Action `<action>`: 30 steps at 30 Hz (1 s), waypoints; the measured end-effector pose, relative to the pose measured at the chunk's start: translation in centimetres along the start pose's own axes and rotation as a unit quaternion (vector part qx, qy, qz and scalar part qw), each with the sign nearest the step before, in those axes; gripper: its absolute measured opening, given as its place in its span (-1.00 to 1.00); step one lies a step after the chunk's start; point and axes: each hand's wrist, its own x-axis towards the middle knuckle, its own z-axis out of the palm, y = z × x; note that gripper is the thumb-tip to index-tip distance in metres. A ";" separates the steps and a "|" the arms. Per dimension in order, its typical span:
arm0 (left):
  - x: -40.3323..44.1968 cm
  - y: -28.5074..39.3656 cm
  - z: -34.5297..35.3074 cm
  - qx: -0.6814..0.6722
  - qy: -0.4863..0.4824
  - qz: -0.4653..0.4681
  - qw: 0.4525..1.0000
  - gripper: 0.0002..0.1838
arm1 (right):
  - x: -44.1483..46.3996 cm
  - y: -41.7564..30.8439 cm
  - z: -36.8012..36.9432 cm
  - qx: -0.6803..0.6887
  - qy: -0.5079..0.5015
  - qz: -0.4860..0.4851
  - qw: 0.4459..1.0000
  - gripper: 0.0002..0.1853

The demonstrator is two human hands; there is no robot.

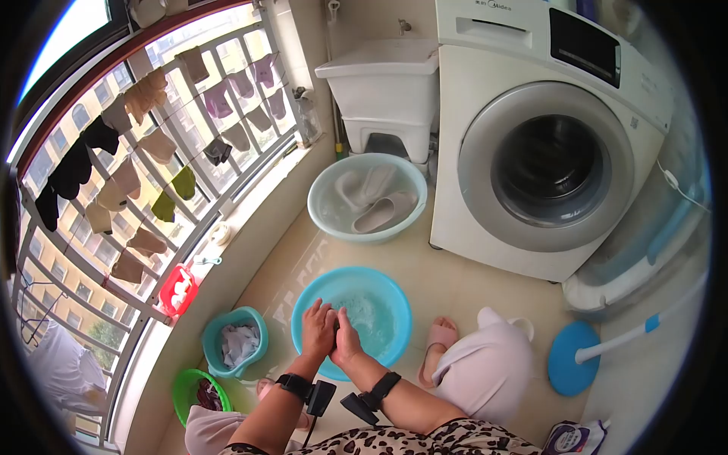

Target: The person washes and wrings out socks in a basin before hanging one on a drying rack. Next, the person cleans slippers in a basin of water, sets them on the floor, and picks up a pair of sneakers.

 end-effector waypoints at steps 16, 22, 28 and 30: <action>-0.8 4.0 -2.5 -0.383 -0.057 -0.186 0.903 -0.54 | -0.3 -2.8 1.5 -0.055 0.031 -0.041 0.997 -0.29; 0.5 1.3 -1.3 -0.438 -0.011 -0.276 0.855 -0.45 | -1.9 0.9 1.2 -0.051 -0.008 0.047 0.998 -0.48; -2.3 5.7 -2.9 -0.453 -0.048 -0.167 0.874 -0.65 | -1.0 -3.3 0.7 -0.091 0.014 -0.014 0.996 -0.13; -2.5 6.3 -2.9 -0.435 -0.033 -0.145 0.888 -0.60 | 0.3 -2.6 -1.5 -0.128 -0.031 -0.014 0.991 -0.18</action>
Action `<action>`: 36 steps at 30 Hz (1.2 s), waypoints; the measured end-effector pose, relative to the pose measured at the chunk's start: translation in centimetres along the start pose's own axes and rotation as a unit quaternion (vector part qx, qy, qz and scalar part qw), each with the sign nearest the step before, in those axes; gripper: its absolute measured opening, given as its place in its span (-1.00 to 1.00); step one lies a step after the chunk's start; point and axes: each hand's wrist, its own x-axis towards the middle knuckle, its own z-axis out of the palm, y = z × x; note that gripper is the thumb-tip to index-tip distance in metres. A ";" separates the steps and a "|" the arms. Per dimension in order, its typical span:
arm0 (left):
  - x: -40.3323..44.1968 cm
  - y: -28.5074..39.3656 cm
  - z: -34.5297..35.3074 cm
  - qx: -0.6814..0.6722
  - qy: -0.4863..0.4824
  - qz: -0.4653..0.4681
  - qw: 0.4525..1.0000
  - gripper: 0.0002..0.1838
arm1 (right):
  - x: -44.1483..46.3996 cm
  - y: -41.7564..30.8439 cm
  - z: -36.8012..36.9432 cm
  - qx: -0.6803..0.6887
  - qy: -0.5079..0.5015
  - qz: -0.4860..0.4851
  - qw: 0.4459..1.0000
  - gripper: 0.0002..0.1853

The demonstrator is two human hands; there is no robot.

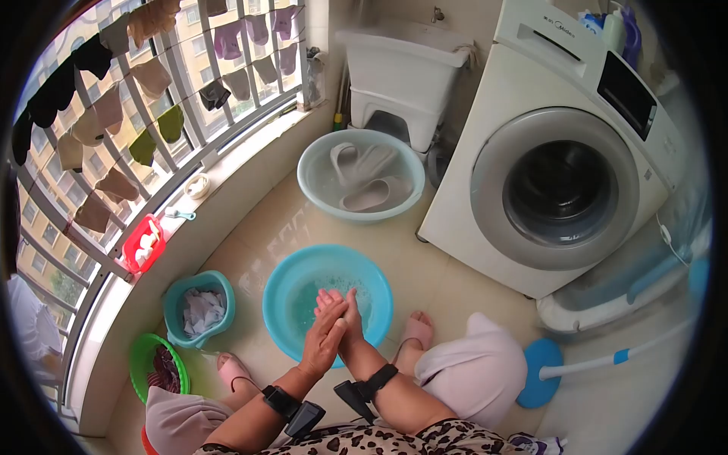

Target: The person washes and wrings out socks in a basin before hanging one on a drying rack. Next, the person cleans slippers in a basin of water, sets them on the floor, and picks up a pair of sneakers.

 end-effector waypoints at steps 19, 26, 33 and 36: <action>2.5 -7.2 -3.9 0.403 0.111 -0.082 0.905 -0.54 | 0.0 5.3 1.2 -0.041 0.091 0.091 0.991 -0.51; 1.1 -9.6 -3.2 0.284 0.112 -0.197 0.932 -0.56 | 0.9 5.5 0.0 -0.268 0.142 0.024 0.953 -0.62; -4.1 -20.5 -7.2 0.174 0.263 -0.336 0.887 -0.47 | 4.3 -1.6 -5.5 -0.520 0.329 -0.164 0.771 -0.64; -5.6 -18.9 -9.2 -0.095 0.155 -0.566 0.804 -0.50 | 4.3 -3.7 -16.8 -0.684 0.429 -0.216 0.549 -0.68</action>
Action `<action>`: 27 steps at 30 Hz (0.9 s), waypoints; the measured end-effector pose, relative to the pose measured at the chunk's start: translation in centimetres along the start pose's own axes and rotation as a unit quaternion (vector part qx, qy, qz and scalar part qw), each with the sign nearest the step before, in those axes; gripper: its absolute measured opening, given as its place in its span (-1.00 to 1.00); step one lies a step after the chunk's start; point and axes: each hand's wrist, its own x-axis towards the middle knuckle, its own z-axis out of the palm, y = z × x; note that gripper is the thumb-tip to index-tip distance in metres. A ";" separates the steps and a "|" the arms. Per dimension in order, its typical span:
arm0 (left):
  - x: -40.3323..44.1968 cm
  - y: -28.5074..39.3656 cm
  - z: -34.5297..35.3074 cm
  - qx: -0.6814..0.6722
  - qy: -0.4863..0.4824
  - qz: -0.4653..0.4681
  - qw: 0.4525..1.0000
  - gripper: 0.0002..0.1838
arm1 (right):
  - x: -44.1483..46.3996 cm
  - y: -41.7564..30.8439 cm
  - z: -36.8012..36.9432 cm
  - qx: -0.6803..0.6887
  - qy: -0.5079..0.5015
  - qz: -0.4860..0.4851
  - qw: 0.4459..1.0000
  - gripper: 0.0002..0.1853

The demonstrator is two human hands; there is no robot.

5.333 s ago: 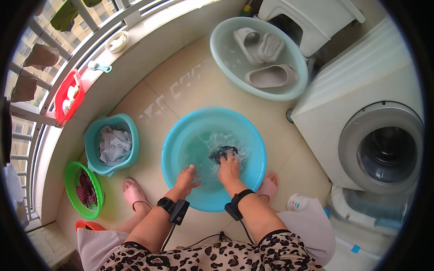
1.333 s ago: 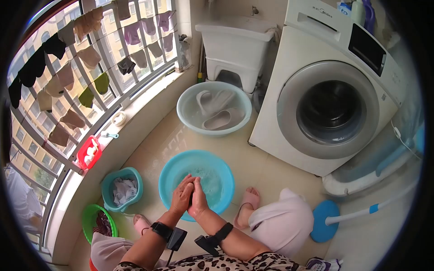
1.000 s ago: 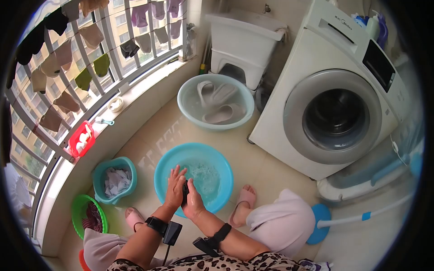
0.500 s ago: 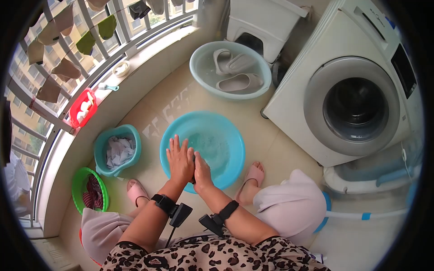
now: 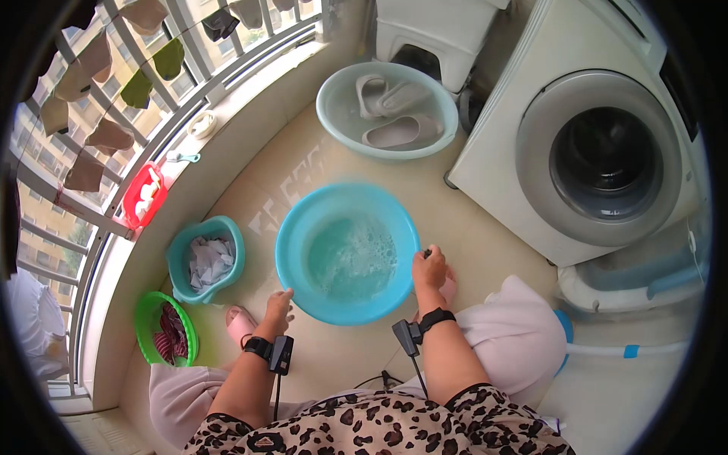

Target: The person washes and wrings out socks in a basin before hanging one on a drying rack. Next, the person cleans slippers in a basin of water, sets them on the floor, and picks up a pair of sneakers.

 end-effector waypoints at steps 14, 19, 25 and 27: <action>-4.3 20.3 0.9 -0.219 -0.131 0.270 0.928 -0.88 | 3.3 -7.1 -1.9 0.497 -0.295 0.322 0.750 -0.80; -8.1 24.3 3.8 -0.090 -0.142 0.330 0.929 -0.69 | -1.6 -5.4 2.3 0.484 -0.365 0.415 0.678 -0.80; -12.6 24.5 9.9 0.022 -0.124 0.433 0.893 -0.43 | -7.5 -7.6 2.9 0.496 -0.504 0.503 0.497 -0.80; -14.4 24.5 10.8 0.094 -0.139 0.458 0.873 -0.39 | -8.5 -10.0 0.6 0.499 -0.522 0.491 0.488 -0.80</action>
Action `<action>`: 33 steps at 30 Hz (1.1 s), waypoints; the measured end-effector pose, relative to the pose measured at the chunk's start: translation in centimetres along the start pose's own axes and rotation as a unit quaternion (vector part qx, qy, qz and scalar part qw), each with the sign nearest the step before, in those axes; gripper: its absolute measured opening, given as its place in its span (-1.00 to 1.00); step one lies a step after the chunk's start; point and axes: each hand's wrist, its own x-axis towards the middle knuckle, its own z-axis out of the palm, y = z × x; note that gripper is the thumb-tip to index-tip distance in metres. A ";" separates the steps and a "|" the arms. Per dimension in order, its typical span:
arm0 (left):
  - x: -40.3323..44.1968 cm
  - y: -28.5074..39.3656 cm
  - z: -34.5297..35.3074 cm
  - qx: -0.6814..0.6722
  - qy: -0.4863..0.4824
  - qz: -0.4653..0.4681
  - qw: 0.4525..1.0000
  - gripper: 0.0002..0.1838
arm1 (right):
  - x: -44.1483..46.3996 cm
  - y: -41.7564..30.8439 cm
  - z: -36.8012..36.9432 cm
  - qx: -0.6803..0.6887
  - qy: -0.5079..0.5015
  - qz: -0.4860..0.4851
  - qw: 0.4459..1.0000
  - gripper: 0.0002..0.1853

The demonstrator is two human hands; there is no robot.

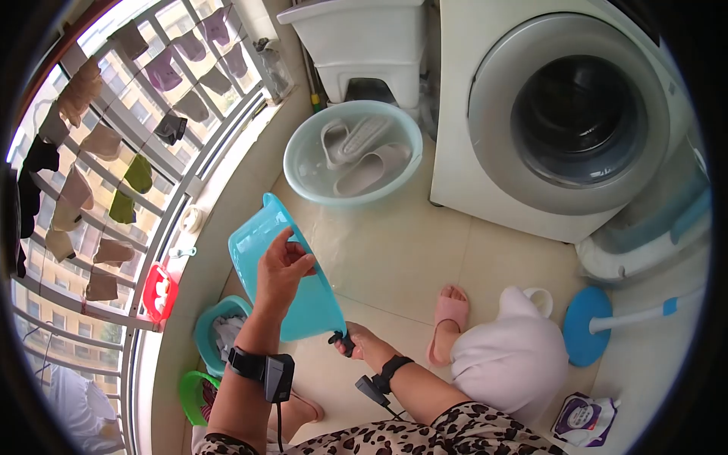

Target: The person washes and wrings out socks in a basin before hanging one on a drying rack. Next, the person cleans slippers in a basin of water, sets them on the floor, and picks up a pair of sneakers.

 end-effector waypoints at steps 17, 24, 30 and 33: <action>-13.6 -9.5 -9.2 -0.206 0.188 -0.273 0.921 -0.66 | -3.0 -5.7 -0.5 -0.352 0.230 -0.527 0.739 -0.68; -16.9 -19.8 -9.7 -0.297 0.255 -0.425 0.816 -0.79 | -4.4 -7.0 -0.1 -0.474 0.297 -0.485 0.672 -0.57; -13.3 -18.3 -12.2 -0.268 0.185 -0.319 0.890 -0.71 | -10.1 -16.2 9.0 -0.238 0.102 -0.411 0.874 -0.61; -11.7 -19.0 -13.0 -0.242 0.180 -0.298 0.906 -0.67 | -12.2 -21.2 15.2 -0.235 0.036 -0.359 0.902 -0.67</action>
